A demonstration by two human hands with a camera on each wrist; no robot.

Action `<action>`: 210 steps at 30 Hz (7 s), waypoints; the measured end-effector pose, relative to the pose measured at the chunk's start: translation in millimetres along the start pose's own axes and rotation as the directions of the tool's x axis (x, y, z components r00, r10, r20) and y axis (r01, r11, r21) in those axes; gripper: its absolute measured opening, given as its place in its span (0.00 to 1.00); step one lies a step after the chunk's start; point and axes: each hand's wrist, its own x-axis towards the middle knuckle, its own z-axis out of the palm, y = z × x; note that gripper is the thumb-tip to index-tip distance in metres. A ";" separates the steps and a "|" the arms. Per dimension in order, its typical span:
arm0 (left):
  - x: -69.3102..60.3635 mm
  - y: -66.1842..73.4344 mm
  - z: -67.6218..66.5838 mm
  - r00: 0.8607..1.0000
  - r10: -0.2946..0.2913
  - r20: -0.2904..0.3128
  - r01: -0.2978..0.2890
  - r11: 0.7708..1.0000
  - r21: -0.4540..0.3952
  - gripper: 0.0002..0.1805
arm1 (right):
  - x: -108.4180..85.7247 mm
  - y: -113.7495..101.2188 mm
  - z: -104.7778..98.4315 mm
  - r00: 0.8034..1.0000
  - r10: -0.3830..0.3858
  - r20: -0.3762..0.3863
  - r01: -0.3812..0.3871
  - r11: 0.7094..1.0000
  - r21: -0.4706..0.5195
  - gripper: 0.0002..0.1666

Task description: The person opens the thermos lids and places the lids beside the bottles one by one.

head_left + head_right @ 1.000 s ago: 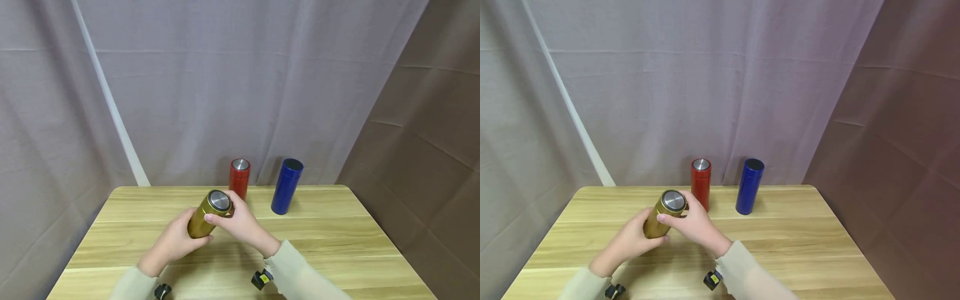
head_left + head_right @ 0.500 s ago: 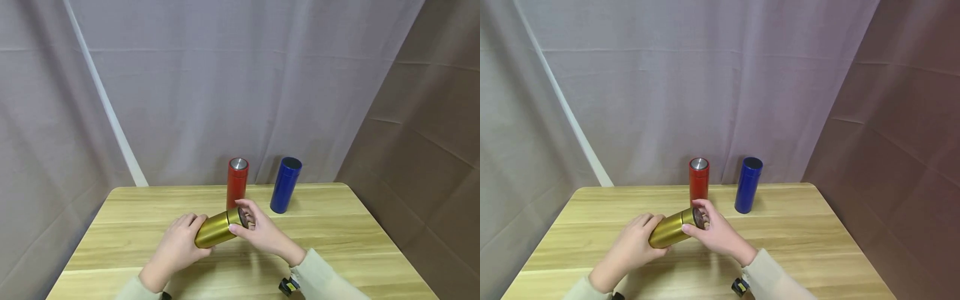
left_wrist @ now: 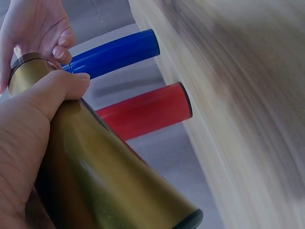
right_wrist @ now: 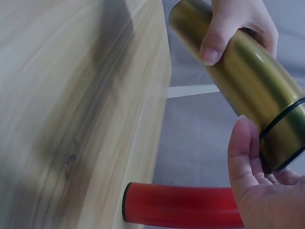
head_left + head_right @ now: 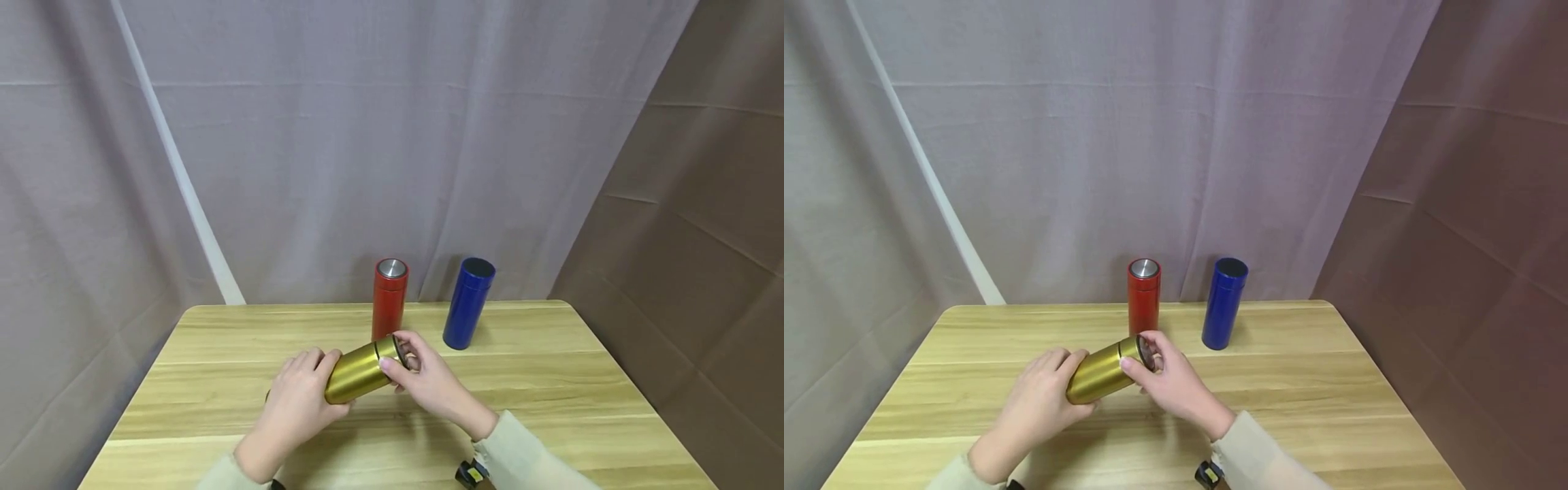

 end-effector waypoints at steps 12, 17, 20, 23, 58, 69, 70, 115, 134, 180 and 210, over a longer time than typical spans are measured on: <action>-4.5 3.1 2.4 0.991 -0.041 0.126 0.054 0.994 -0.100 0.37 | -1.1 -5.5 2.1 0.998 -0.016 -0.065 0.013 0.999 -0.049 0.25; -8.2 7.1 4.8 0.986 -0.021 0.167 0.050 0.983 -0.174 0.35 | -3.9 -10.9 4.3 0.996 -0.048 -0.075 0.044 0.997 -0.062 0.24; -10.8 9.9 7.3 0.986 -0.006 0.167 0.040 0.978 -0.207 0.34 | -7.6 -20.2 5.6 0.995 -0.073 -0.073 0.068 0.995 -0.073 0.24; -11.5 11.9 7.5 0.989 0.008 0.150 0.027 0.973 -0.229 0.33 | -14.2 -40.1 6.4 0.994 -0.084 -0.071 0.078 0.994 -0.078 0.23; -14.4 13.4 12.0 0.959 -0.116 0.257 0.217 0.886 -0.409 0.37 | -11.0 -13.3 -8.9 0.953 -0.292 0.083 0.303 0.938 -0.168 0.34; -17.4 1.6 7.0 0.985 -0.154 0.084 0.167 0.969 -0.181 0.44 | -9.9 -14.4 -5.1 0.998 -0.060 -0.013 0.052 0.942 -0.332 0.31; -18.3 1.1 6.5 0.986 -0.151 0.077 0.162 0.971 -0.176 0.44 | -9.4 -13.9 -4.3 0.999 -0.045 -0.014 0.038 0.936 -0.349 0.32; -18.0 -3.8 -1.3 0.997 -0.067 0.048 0.072 0.992 -0.105 0.46 | -10.5 -6.7 0.1 0.999 -0.017 -0.039 -0.004 0.874 -0.487 0.34; -19.2 -8.3 -2.3 0.989 -0.110 0.098 0.123 0.984 -0.130 0.46 | -9.3 -5.9 -6.4 0.966 -0.198 0.165 0.244 0.908 -0.341 0.43; -22.2 -9.1 -5.2 0.990 -0.101 0.094 0.115 0.982 -0.150 0.46 | -11.1 -4.2 -1.9 0.955 -0.250 0.158 0.293 0.880 -0.375 0.46; -22.5 -8.9 -3.8 0.991 -0.099 0.085 0.112 0.982 -0.155 0.48 | -9.7 -3.8 0.3 0.956 -0.269 0.115 0.293 0.899 -0.325 0.34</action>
